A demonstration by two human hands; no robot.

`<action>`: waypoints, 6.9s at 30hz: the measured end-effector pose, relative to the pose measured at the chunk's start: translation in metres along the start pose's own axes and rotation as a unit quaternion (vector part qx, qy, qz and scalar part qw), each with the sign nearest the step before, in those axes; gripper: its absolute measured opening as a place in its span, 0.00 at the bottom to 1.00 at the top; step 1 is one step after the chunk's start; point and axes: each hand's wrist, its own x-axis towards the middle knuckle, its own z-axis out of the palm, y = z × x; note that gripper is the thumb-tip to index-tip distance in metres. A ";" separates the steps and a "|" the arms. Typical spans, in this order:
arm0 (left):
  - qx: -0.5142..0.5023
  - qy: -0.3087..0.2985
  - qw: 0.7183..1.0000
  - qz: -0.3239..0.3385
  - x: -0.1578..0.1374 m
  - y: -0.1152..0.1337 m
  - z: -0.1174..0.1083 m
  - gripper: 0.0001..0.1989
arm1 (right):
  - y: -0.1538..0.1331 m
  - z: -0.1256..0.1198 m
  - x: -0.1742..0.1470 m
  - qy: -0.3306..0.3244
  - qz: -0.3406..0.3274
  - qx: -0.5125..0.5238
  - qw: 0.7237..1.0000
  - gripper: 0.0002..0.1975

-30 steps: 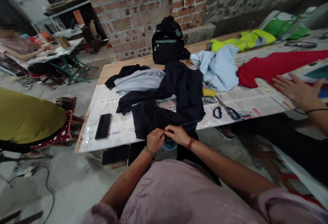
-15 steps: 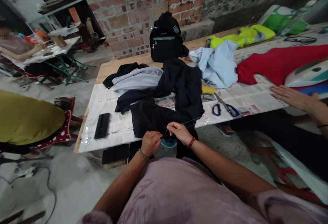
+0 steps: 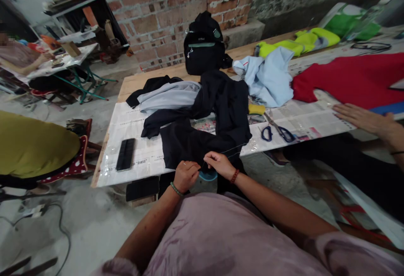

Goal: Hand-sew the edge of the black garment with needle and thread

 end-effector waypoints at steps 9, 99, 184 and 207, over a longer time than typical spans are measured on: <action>-0.005 -0.006 1.000 0.005 0.000 0.001 0.000 0.08 | -0.004 -0.002 -0.002 -0.033 -0.022 -0.055 0.998 0.10; -0.228 0.043 0.940 -0.250 0.011 -0.023 0.034 0.06 | 0.001 0.008 0.042 -0.110 0.059 -0.033 0.992 0.15; -0.199 -0.036 0.953 -0.226 0.007 -0.011 0.036 0.09 | 0.005 0.010 -0.010 -0.004 0.008 -0.248 0.969 0.12; -0.260 0.036 0.928 -0.264 0.010 -0.009 0.032 0.06 | 0.000 0.016 -0.005 -0.054 0.111 -0.115 0.986 0.08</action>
